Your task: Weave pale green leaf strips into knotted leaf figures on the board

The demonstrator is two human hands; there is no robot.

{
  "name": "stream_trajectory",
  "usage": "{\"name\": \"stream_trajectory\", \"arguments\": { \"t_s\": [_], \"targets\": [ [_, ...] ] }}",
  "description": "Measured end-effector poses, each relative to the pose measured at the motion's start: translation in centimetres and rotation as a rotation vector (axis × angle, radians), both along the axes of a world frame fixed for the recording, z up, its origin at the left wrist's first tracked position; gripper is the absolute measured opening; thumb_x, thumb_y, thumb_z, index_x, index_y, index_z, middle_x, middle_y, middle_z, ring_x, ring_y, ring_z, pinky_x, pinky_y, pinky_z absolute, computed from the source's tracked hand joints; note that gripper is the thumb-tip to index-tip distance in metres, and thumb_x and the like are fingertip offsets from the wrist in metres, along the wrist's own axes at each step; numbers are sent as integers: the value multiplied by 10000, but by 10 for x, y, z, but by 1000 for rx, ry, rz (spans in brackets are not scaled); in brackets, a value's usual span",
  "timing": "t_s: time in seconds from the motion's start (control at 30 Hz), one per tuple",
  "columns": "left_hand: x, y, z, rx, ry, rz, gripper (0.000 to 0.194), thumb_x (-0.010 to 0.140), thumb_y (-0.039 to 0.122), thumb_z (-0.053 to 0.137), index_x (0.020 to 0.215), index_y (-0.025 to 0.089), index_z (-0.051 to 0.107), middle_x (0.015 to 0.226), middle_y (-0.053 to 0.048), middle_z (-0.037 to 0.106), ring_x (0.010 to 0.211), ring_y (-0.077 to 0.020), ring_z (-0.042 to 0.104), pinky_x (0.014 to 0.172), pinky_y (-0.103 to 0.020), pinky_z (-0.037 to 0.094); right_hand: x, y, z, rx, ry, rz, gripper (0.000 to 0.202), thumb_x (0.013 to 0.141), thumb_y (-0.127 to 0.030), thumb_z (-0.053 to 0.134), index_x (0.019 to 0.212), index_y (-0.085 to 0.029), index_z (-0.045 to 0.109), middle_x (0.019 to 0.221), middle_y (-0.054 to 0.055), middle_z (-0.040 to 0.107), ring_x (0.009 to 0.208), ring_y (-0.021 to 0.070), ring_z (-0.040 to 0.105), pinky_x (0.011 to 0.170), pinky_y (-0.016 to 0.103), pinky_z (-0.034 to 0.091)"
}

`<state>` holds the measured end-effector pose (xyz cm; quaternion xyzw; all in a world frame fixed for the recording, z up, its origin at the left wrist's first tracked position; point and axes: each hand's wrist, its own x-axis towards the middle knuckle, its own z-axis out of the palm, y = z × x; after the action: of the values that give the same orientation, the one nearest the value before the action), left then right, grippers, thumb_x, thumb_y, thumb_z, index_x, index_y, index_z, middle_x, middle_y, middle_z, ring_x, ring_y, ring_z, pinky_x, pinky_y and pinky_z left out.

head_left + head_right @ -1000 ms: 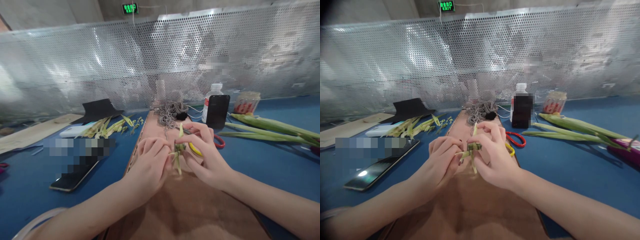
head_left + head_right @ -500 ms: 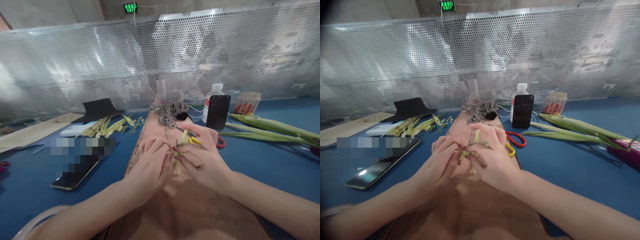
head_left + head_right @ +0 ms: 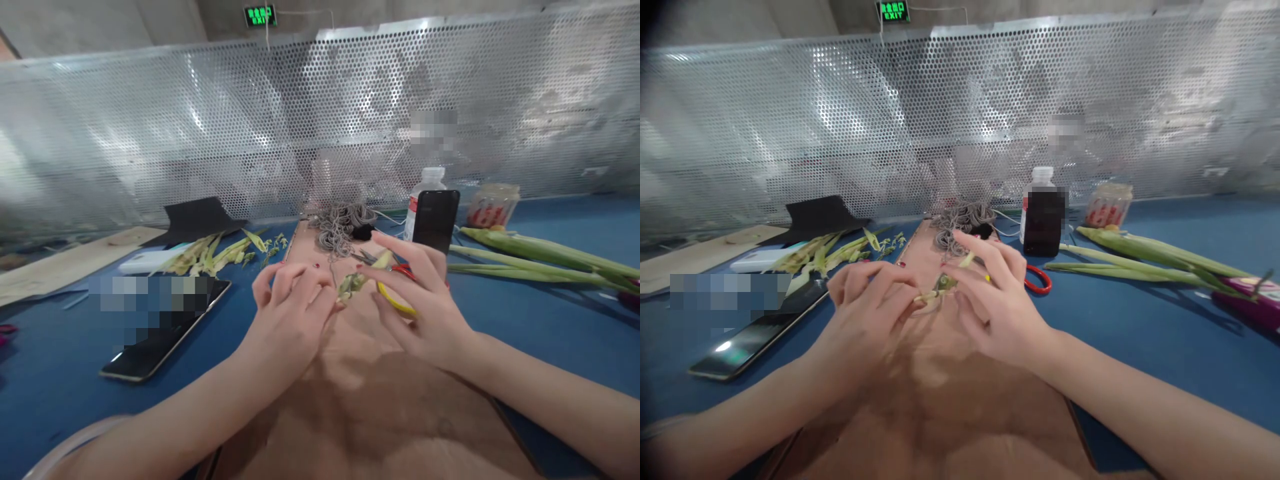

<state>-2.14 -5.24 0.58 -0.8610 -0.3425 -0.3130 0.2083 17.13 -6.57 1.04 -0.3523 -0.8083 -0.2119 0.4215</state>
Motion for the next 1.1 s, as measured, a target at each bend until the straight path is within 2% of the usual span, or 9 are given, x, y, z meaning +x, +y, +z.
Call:
{"name": "stream_trajectory", "arguments": {
  "t_s": [0.07,0.13,0.23,0.3,0.4,0.53,0.63,0.8,1.1],
  "targets": [
    [-2,0,2,93,-3,40,100,819,200,461,805,181,559,951,-53,543,1001,-240,383,895,-481,273,3,1,2,89,24,-46,302,734,-98,505,1019,-178,562,1244,111,426,1134,268,374,943,476,277],
    [-3,-1,3,156,42,30,122,822,164,450,818,201,566,958,-35,556,1027,-233,374,927,-500,216,5,2,3,86,4,-39,285,746,-89,487,1004,-190,554,1123,87,524,1076,246,426,931,461,286],
    [-3,-2,-1,105,243,-62,207,835,92,390,864,205,561,990,-26,569,1061,-215,372,955,-492,157,8,5,1,-100,-61,-1,211,781,-92,433,932,-183,549,835,54,597,842,190,507,791,379,382],
    [-2,0,-4,-3,322,-140,160,853,192,408,820,197,564,947,-32,583,1047,-230,385,944,-487,176,9,8,-2,-239,-112,27,187,791,-99,405,892,-169,547,749,52,577,760,179,491,712,342,398],
    [-1,3,-4,-180,260,-213,272,835,407,414,770,192,567,841,-38,591,925,-235,431,872,-469,246,11,10,-5,-375,-185,85,193,759,-79,401,872,-158,536,751,58,555,765,183,467,704,330,397],
    [-2,2,1,-356,222,-169,234,853,261,357,770,168,555,793,-48,582,835,-206,443,809,-426,267,10,10,-5,-450,-276,151,226,664,-58,447,853,-156,525,809,67,534,808,190,448,741,340,377],
    [-3,1,0,-392,253,-183,155,802,253,432,820,165,559,831,-58,587,860,-215,437,815,-419,250,9,9,-7,-450,-357,144,155,685,-114,488,829,-154,529,852,77,525,846,201,439,772,364,348],
    [-2,9,-4,-429,285,-184,184,835,255,402,858,184,571,874,-45,591,888,-203,452,815,-401,235,6,12,-14,-467,-363,102,48,774,-189,497,780,-147,518,793,58,523,809,180,426,740,325,338],
    [0,15,-4,-471,307,-201,179,855,238,394,833,188,565,861,-24,601,870,-183,467,800,-382,222,7,15,-16,-450,-451,13,136,822,-227,468,733,-141,525,776,53,524,788,178,420,728,327,325]
  ]
}}
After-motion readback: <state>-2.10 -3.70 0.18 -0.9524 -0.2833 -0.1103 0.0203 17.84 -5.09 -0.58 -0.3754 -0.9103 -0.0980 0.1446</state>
